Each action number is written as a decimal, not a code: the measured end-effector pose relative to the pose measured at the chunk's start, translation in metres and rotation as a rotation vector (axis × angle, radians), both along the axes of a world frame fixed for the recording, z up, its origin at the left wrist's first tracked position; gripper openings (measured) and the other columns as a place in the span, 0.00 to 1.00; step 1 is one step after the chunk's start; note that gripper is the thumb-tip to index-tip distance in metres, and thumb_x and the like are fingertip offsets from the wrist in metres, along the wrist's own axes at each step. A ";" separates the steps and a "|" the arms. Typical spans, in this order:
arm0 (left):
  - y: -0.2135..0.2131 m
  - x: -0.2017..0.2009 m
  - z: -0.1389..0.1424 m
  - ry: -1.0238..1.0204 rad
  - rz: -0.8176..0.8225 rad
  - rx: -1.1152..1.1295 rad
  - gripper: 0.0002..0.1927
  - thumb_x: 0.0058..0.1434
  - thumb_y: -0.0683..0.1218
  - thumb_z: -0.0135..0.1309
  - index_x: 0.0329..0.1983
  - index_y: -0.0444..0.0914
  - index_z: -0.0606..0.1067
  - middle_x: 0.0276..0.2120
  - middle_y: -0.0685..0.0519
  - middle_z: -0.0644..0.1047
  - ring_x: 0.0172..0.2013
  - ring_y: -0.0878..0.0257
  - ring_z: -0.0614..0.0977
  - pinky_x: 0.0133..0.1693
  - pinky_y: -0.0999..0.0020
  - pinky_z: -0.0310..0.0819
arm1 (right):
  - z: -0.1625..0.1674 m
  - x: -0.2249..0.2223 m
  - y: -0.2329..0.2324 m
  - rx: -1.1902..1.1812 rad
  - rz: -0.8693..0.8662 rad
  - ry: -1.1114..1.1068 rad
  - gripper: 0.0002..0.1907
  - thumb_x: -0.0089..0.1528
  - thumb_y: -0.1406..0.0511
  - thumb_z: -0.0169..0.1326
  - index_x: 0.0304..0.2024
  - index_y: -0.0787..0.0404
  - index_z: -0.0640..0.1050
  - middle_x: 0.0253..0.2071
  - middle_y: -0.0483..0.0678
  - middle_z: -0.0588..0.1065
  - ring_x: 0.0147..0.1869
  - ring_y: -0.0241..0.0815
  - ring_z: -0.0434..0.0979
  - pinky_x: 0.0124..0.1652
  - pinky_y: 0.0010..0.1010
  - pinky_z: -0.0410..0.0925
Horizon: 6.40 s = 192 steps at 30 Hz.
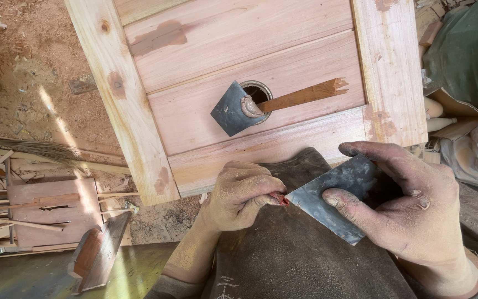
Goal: The person mixes wood filler with a red pigment on a metal plate using a putty knife, then applies the filler to gaps and joints on a wooden door frame. The person uses two putty knives to spread and smooth the filler into the seams.
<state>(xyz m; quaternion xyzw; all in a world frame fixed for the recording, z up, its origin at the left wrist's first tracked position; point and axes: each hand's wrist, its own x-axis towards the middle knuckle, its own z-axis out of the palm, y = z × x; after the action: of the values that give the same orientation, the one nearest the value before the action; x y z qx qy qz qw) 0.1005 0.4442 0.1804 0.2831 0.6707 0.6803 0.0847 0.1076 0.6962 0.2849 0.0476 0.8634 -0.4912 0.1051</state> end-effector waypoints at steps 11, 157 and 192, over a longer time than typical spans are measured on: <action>-0.002 -0.002 0.001 0.062 0.013 -0.032 0.08 0.71 0.46 0.53 0.43 0.36 0.78 0.32 0.51 0.81 0.29 0.60 0.83 0.35 0.64 0.77 | 0.003 -0.002 -0.002 0.022 -0.009 0.008 0.30 0.47 0.65 0.72 0.51 0.68 0.79 0.31 0.49 0.83 0.35 0.32 0.83 0.37 0.21 0.73; 0.072 -0.022 0.026 0.326 -0.014 -0.092 0.02 0.64 0.40 0.56 0.38 0.35 0.78 0.26 0.51 0.80 0.23 0.63 0.80 0.25 0.67 0.70 | -0.024 0.030 0.076 -0.309 -0.166 -0.187 0.26 0.50 0.69 0.68 0.51 0.66 0.79 0.33 0.47 0.82 0.36 0.30 0.79 0.35 0.21 0.73; 0.077 -0.024 0.032 0.341 0.013 -0.154 0.04 0.60 0.41 0.60 0.35 0.36 0.77 0.23 0.52 0.75 0.21 0.61 0.75 0.25 0.64 0.63 | -0.031 0.036 0.072 -0.368 -0.231 -0.148 0.23 0.51 0.70 0.69 0.49 0.68 0.80 0.34 0.47 0.81 0.36 0.29 0.78 0.35 0.21 0.72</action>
<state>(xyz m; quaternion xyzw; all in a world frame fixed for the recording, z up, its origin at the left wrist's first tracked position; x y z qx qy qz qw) 0.0767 0.5214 0.2122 0.3827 0.7273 0.5695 -0.0134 0.1434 0.7682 0.2544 0.1623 0.7380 -0.6443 0.1180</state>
